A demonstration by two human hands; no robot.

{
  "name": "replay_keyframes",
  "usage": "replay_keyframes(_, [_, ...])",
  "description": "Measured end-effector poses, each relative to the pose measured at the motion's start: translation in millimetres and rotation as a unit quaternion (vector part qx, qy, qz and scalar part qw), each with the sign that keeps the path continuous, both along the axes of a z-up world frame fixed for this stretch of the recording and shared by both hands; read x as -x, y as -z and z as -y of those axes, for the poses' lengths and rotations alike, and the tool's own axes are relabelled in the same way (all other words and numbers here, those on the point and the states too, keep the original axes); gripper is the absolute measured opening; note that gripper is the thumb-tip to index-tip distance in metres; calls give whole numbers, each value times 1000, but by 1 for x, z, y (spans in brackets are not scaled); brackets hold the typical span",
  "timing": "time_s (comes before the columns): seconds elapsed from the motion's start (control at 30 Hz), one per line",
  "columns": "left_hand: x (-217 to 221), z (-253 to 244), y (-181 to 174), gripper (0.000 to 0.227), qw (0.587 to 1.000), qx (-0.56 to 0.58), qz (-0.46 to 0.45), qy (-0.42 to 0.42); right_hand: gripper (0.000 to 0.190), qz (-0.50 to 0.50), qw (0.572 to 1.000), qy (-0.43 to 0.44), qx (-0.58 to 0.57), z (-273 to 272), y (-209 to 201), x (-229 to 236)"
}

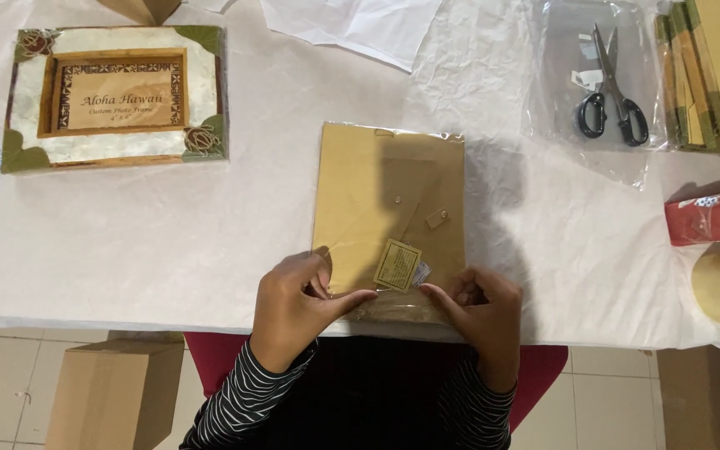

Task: The person places a decorative picture frame into a clear plastic bag and seals it with tape.

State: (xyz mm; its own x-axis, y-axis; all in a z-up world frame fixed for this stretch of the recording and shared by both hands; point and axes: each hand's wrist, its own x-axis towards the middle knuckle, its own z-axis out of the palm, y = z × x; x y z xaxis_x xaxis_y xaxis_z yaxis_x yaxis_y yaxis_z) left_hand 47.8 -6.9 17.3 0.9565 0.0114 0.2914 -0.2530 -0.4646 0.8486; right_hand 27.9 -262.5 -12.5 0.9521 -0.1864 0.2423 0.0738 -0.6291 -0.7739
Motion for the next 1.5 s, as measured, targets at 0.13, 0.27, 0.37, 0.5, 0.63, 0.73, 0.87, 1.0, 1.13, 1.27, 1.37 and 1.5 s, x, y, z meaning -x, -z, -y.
replay_keyframes(0.13, [-2,-4,10,48,1000,1,24,-1,40,-6,1000,-5,-12,0,1,-1])
replay_keyframes(0.27, [0,-7,17,44,998,38,41,0,41,-12,1000,5,-15,-3,-3,0])
replay_keyframes(0.37, [0,-13,11,39,995,85,31,33,42,-20,999,3,-25,-2,-1,1])
replay_keyframes(0.5, [6,-28,1,33,992,95,29,76,42,-21,1000,-8,-20,-1,-2,1])
replay_keyframes(0.63, [14,-31,-9,24,995,55,47,62,42,-19,999,4,-28,0,2,1])
replay_keyframes(0.73, [16,-34,0,17,995,81,40,42,42,-10,1000,-1,15,1,5,1])
replay_keyframes(0.87, [17,-29,-8,16,995,91,35,37,41,-10,1000,9,-28,-3,-1,3])
replay_keyframes(1.0, [21,-25,1,11,997,62,34,24,40,-1,999,18,-30,-4,-1,6])
replay_keyframes(1.13, [22,-22,-6,9,998,22,44,30,42,12,999,21,-37,-4,-4,8])
replay_keyframes(1.27, [25,-20,-5,14,999,-5,26,31,30,15,999,-6,-45,3,-4,15])
replay_keyframes(1.37, [28,-17,-8,16,999,-17,19,39,26,14,999,-13,-49,8,1,17])
replay_keyframes(1.5, [36,-1,-14,20,990,-120,76,-2,32,18,999,-36,-24,17,12,10])
